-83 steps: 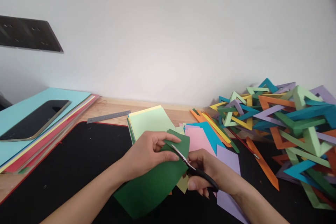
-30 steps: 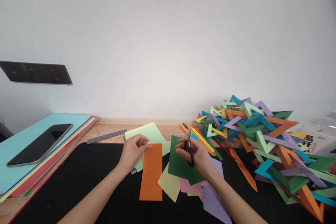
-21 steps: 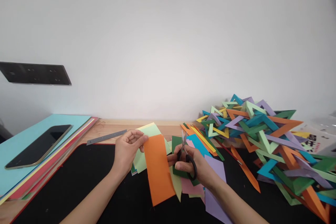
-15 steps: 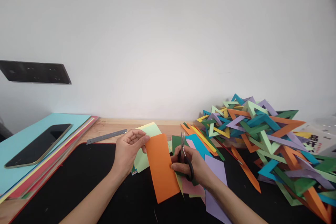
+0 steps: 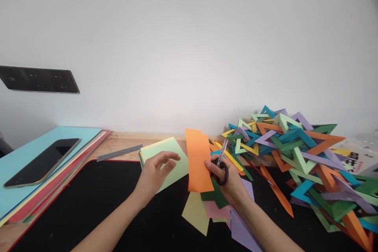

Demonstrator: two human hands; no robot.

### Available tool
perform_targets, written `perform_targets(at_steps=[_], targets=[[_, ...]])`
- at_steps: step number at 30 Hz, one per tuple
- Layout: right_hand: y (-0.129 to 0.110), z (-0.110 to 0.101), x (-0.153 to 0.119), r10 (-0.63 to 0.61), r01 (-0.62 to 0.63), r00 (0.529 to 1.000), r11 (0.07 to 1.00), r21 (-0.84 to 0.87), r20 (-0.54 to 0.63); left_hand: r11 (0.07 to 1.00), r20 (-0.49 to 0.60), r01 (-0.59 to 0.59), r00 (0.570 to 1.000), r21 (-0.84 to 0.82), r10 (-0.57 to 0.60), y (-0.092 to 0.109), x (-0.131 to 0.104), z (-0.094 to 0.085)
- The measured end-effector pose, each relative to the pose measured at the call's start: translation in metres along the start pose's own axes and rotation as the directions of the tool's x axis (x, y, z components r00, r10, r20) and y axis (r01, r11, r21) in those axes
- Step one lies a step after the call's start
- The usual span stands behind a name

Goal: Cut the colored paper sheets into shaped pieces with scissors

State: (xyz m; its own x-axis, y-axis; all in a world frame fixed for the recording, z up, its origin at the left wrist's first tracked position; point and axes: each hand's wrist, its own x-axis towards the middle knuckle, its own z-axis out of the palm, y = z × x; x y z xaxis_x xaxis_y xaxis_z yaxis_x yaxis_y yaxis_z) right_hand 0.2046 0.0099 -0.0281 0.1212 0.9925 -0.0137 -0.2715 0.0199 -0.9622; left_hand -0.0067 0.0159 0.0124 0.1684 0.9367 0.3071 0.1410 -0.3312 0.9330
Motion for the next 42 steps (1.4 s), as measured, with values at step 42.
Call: perform_targets(at_steps=[42], targets=[[-0.01, 0.002, -0.016, 0.246, -0.159, 0.815, 0.965, -0.207, 0.524, 0.772, 0.183, 0.49, 0.871, -0.405, -0.456, 0.004, 0.005, -0.01]])
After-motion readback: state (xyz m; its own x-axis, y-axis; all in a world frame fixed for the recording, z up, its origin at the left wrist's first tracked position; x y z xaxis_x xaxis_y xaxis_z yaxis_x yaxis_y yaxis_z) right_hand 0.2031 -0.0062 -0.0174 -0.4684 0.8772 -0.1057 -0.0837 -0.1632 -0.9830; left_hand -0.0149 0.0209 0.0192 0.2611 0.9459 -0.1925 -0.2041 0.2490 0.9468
